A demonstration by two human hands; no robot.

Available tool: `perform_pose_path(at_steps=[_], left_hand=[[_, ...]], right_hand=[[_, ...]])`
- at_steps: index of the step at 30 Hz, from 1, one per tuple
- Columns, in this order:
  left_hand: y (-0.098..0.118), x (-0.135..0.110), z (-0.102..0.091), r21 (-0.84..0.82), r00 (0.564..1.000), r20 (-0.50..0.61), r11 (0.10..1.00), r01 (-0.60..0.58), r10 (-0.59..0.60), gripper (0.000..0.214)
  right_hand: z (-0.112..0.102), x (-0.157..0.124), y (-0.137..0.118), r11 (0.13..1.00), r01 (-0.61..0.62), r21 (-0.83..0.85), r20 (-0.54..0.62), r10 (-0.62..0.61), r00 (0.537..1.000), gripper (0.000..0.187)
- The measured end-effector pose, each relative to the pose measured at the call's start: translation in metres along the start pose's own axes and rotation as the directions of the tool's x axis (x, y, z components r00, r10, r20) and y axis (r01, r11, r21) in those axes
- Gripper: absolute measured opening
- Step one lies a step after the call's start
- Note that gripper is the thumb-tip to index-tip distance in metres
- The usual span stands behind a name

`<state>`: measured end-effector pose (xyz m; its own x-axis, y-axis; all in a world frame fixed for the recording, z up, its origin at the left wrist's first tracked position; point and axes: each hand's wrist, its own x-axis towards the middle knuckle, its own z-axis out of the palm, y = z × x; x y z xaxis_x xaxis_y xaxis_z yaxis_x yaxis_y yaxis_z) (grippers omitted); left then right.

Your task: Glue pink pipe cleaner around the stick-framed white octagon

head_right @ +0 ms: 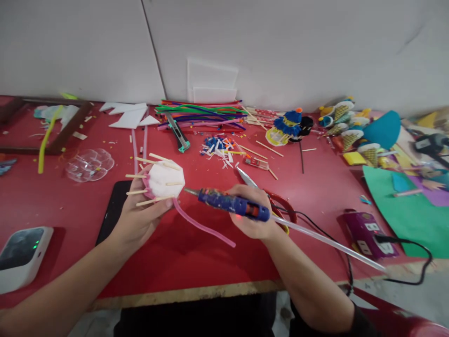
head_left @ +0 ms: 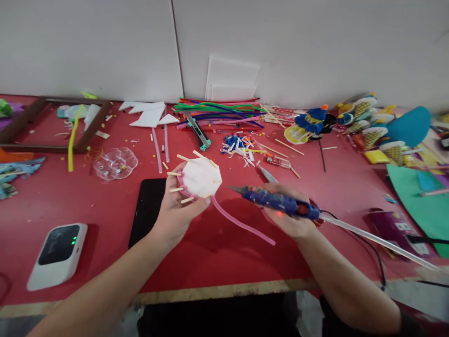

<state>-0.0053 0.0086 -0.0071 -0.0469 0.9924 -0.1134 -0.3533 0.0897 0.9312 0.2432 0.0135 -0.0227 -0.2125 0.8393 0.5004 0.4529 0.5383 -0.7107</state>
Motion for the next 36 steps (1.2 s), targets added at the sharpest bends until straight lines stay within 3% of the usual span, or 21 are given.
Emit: perform_pose_path(at_steps=[5, 10, 16, 19, 31, 36], left_hand=[[-0.005, -0.002, -0.001, 0.096, 0.994, 0.03, 0.989, -0.11, 0.107, 0.071], [-0.007, -0.001, -0.002, 0.126, 0.949, 0.102, 0.942, -0.31, 0.299, 0.073], [-0.008, -0.002, -0.002, 0.351, 0.892, 0.085, 0.825, -0.443, 0.443, 0.079], [-0.011, -0.002, -0.003, 0.376, 0.885, 0.063, 0.811, -0.449, 0.461, 0.082], [-0.011, 0.0, -0.006, 0.395, 0.85, 0.144, 0.758, -0.52, 0.507, 0.089], [-0.014, 0.0, -0.007, 0.413, 0.863, 0.126, 0.765, -0.494, 0.489, 0.094]], right_hand=[[-0.005, 0.008, -0.012, 0.976, 0.174, 0.133, 0.085, -0.186, 0.979, 0.016], [-0.007, 0.006, -0.009, 0.948, 0.319, 0.01, 0.142, -0.317, 0.938, 0.029], [-0.011, 0.002, -0.013, 0.924, 0.371, -0.093, 0.135, -0.357, 0.924, 0.03], [-0.012, 0.001, -0.014, 0.918, 0.379, -0.117, 0.14, -0.363, 0.921, 0.032], [-0.012, 0.003, -0.019, 0.885, 0.424, -0.193, 0.159, -0.398, 0.903, 0.031], [-0.011, 0.003, -0.022, 0.871, 0.434, -0.23, 0.137, -0.413, 0.9, 0.026]])
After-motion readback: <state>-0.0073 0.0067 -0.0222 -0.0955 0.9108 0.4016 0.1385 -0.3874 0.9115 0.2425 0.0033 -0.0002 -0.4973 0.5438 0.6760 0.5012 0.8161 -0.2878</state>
